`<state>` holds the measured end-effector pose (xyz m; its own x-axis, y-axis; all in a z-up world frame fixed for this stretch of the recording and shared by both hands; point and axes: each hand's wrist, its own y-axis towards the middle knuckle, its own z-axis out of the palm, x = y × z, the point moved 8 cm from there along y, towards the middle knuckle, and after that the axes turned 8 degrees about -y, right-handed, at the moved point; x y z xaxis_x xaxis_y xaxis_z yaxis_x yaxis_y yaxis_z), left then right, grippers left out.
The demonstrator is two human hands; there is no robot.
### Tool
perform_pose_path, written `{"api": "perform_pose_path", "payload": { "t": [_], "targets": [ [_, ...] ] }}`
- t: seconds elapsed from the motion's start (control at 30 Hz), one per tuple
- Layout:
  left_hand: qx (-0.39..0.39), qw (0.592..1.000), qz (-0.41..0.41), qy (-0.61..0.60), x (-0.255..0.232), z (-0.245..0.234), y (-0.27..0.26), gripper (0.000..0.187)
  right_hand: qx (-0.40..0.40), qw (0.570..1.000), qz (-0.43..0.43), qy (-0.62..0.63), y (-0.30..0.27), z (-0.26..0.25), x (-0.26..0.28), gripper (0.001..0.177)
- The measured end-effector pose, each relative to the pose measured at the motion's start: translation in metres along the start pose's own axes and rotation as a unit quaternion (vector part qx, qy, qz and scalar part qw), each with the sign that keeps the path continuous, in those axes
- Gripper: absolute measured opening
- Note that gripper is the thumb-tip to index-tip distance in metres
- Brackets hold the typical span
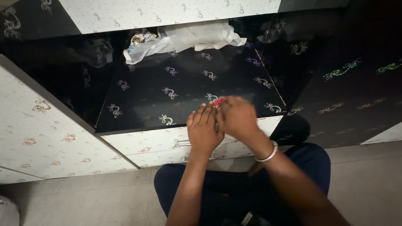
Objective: The person sits on the floor and wipes the surface of a black cabinet with a red patterned cloth. They clean the top surface and the front face of the cabinet drawers using circular and back-and-forth motions.
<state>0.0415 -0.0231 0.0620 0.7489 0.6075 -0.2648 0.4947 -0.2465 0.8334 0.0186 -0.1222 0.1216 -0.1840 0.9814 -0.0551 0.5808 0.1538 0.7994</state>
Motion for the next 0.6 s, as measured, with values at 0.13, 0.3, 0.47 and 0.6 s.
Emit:
{"api": "perform_pose_path", "payload": {
  "t": [0.13,0.3,0.47,0.6],
  "targets": [
    [0.01,1.0,0.008,0.008,0.001,0.002,0.0,0.035,0.047,0.999,0.016,0.021,-0.001,0.006,0.0,0.012],
    [0.017,1.0,0.01,-0.011,-0.004,-0.003,0.005,0.04,0.003,0.998,-0.018,-0.054,-0.007,-0.015,-0.029,0.013],
    [0.013,1.0,0.007,-0.008,-0.006,-0.005,0.005,0.04,0.01,0.996,0.057,-0.074,-0.033,-0.033,-0.084,0.014],
    [0.011,1.0,-0.001,-0.016,-0.005,-0.005,0.003,0.038,0.057,0.988,0.145,-0.018,-0.048,-0.02,-0.098,0.02]
  ]
}}
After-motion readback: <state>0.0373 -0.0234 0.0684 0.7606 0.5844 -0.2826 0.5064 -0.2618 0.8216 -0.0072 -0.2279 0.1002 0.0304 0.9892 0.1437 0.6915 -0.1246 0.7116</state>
